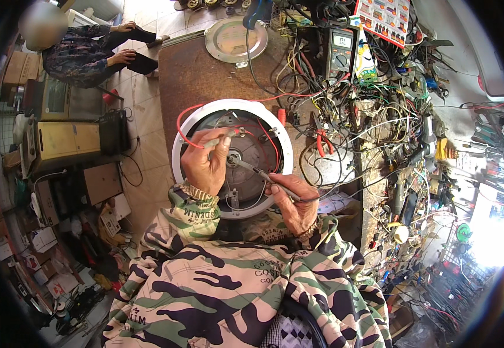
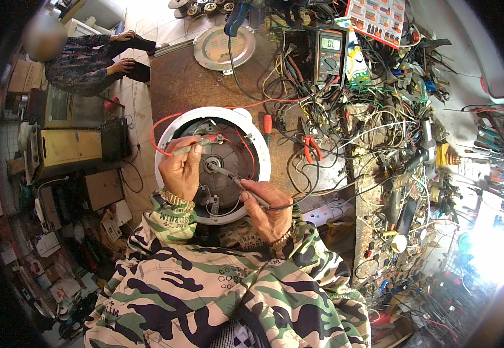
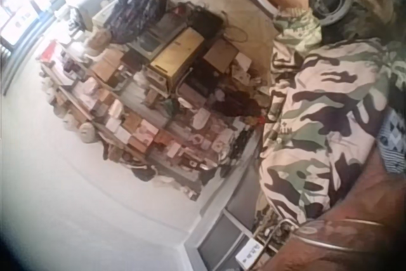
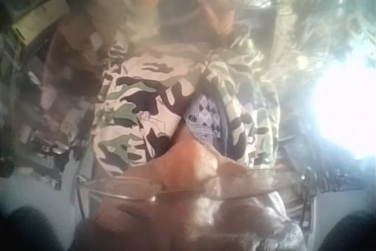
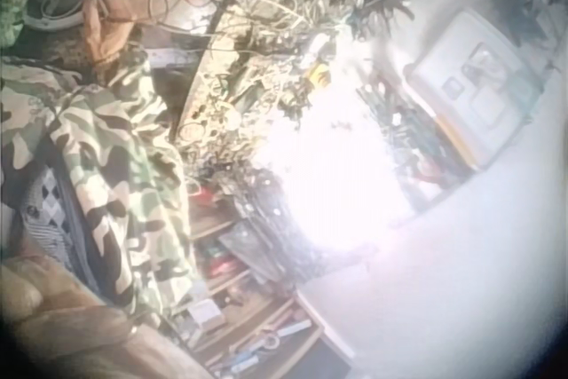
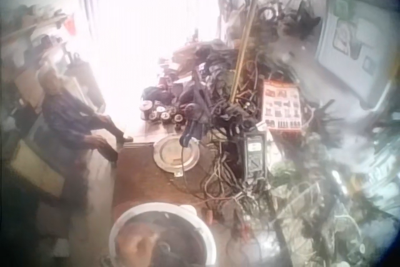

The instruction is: The person uses a heat gun to apply heat to the interior of a white circular electronic housing, then uses multimeter probes to test internal wires and components. The person manipulates wires and holds the housing while performing these actions.

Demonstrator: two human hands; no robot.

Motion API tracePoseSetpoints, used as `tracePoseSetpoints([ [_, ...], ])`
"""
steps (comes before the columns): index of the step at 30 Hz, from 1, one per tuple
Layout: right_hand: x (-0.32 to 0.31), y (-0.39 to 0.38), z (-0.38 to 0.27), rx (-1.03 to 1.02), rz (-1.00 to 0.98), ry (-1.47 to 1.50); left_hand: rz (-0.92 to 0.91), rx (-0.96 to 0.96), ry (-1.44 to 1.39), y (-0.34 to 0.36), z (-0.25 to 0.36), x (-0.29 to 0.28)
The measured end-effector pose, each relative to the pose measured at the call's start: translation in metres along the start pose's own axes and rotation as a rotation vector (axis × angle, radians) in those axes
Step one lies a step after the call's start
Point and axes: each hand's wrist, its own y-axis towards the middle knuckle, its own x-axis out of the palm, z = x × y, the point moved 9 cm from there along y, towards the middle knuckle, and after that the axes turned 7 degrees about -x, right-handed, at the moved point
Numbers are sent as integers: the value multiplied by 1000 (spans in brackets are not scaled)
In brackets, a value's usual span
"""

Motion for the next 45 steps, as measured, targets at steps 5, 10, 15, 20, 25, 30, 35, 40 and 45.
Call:
tracePoseSetpoints([
  [5, 1, -1, 6, 52, 6, 57, -40, 24, 69, 1, 14, 5],
  [10, 1, 0, 5, 78, 9, 64, -45, 45, 96, -1, 11, 9],
  [15, 1, 2, 2, 62, 0, 45, -59, 71, 128, -6, 15, 11],
  [20, -1, 1, 2, 13, 43, 27, -63, 129, 127, -6, 22, 14],
  [25, -1, 4, -18, -105, 80, -120, -65, 135, 126, -6, 25, 11],
  [30, -9, -5, -14, 23, 189, -71, -40, 142, 117, -6, 20, 11],
  [35, -18, -1, -14, -45, 196, -204, -36, 125, 100, -6, 19, 10],
  [40, 19, 6, -21, -216, 62, -335, -13, 114, 106, -6, 19, 8],
  [45, 25, 11, -16, -286, 48, -444, -42, 105, 114, -5, 19, 11],
])
